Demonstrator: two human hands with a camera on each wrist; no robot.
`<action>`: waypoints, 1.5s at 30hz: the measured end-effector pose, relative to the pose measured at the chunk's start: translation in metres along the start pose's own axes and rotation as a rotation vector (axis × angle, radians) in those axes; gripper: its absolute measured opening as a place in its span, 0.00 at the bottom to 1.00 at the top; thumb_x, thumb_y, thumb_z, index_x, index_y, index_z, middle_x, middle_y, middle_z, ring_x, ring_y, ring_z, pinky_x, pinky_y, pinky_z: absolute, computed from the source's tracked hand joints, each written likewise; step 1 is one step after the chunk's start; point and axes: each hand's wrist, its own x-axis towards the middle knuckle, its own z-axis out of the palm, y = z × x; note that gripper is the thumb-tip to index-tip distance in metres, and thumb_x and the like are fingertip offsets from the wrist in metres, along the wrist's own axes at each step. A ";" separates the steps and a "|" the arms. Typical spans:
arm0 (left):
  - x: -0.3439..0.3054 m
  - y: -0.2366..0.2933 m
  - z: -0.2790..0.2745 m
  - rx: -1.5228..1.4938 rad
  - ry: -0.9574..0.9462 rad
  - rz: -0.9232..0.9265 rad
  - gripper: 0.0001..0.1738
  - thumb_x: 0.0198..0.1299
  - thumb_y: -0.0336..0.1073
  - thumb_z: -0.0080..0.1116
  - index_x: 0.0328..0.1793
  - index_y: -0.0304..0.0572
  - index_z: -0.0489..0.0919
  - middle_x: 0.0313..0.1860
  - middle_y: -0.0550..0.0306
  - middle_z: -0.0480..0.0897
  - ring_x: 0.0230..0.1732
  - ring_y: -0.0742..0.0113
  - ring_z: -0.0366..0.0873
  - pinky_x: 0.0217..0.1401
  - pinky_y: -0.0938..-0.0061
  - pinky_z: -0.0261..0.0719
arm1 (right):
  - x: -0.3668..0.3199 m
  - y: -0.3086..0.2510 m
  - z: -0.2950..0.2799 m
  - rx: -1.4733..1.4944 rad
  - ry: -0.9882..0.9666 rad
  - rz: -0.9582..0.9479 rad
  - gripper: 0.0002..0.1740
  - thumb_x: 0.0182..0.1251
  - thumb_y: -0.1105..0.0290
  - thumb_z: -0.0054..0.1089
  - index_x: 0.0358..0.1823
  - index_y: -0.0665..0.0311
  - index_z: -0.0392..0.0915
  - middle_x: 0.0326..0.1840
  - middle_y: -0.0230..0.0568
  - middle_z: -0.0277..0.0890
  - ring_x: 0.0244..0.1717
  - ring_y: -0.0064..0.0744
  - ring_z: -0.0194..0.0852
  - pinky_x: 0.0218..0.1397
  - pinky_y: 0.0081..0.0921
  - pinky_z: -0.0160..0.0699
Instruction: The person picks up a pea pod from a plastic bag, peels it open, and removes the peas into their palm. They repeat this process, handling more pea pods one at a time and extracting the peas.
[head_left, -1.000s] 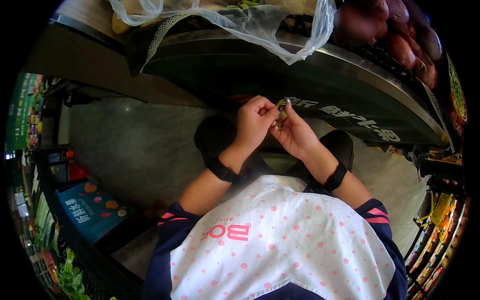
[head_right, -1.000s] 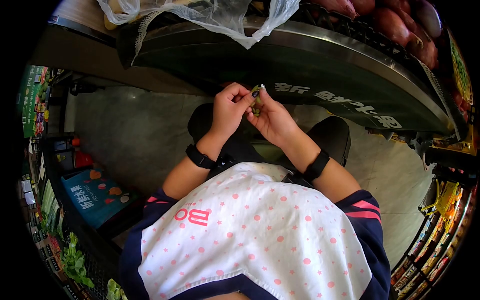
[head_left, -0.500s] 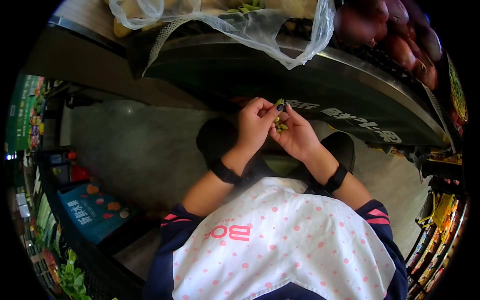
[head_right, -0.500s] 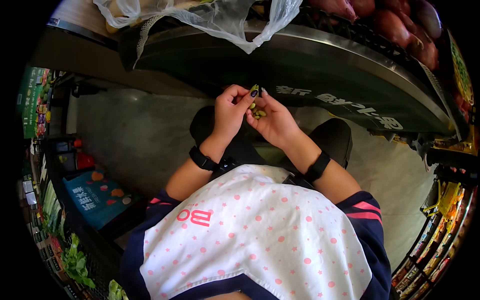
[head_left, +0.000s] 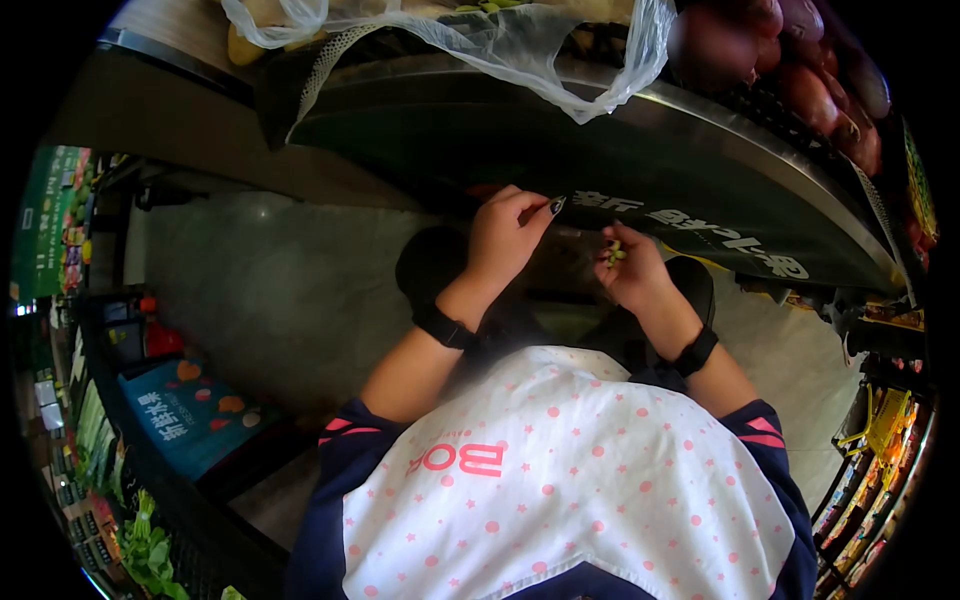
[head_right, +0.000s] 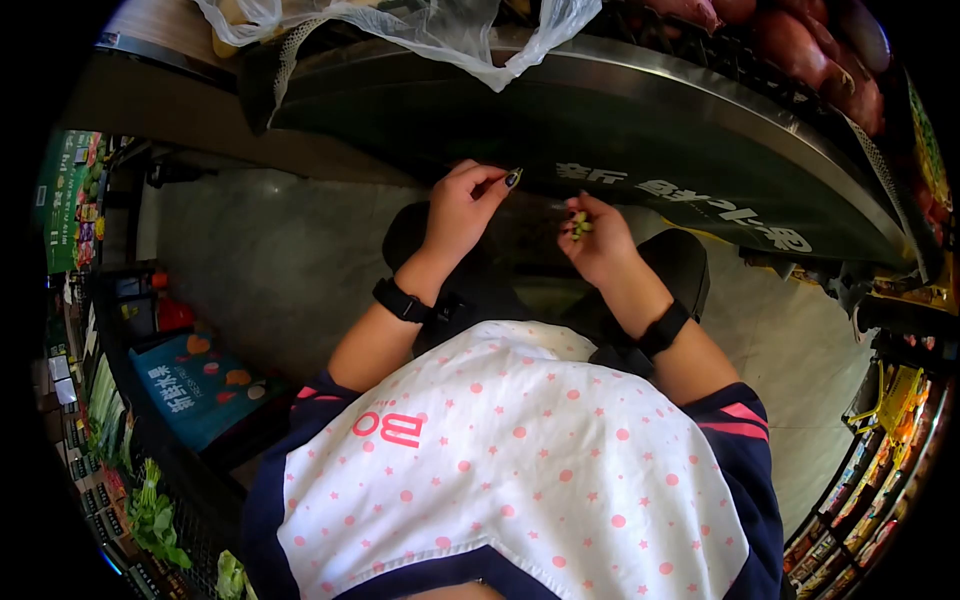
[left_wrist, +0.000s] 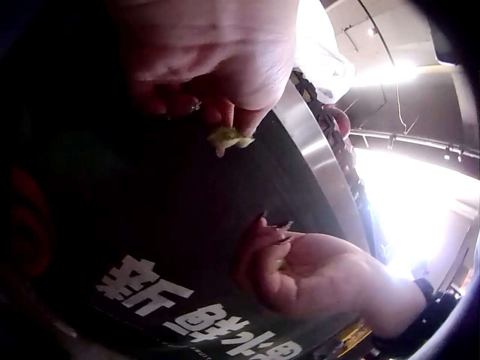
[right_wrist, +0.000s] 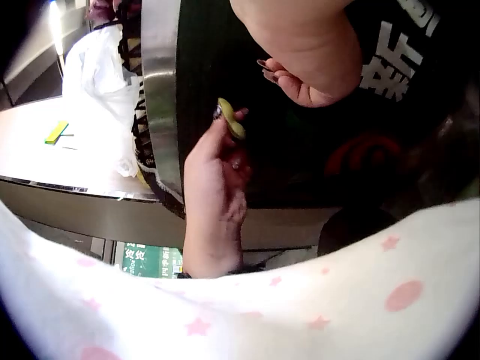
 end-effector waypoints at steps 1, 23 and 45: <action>0.000 -0.005 0.001 0.126 -0.027 0.011 0.06 0.49 0.31 0.58 0.32 0.36 0.78 0.24 0.55 0.74 0.26 0.66 0.75 0.27 0.76 0.70 | -0.003 -0.005 -0.004 0.000 0.024 -0.023 0.11 0.62 0.64 0.47 0.26 0.62 0.70 0.20 0.29 0.63 0.22 0.23 0.61 0.25 0.17 0.65; 0.146 0.124 -0.109 0.588 0.068 0.634 0.06 0.48 0.27 0.54 0.33 0.36 0.75 0.29 0.51 0.76 0.32 0.59 0.75 0.32 0.71 0.72 | -0.037 -0.048 -0.050 0.416 -0.272 -0.286 0.21 0.55 0.78 0.40 0.52 0.67 0.68 0.35 0.43 0.72 0.35 0.32 0.69 0.39 0.23 0.74; 0.151 0.142 -0.104 0.936 0.226 0.685 0.06 0.54 0.34 0.49 0.31 0.39 0.73 0.29 0.50 0.75 0.32 0.52 0.74 0.32 0.64 0.71 | -0.074 -0.049 -0.014 -0.431 -0.173 -0.482 0.12 0.63 0.64 0.43 0.27 0.64 0.70 0.11 0.21 0.48 0.11 0.13 0.43 0.21 0.15 0.57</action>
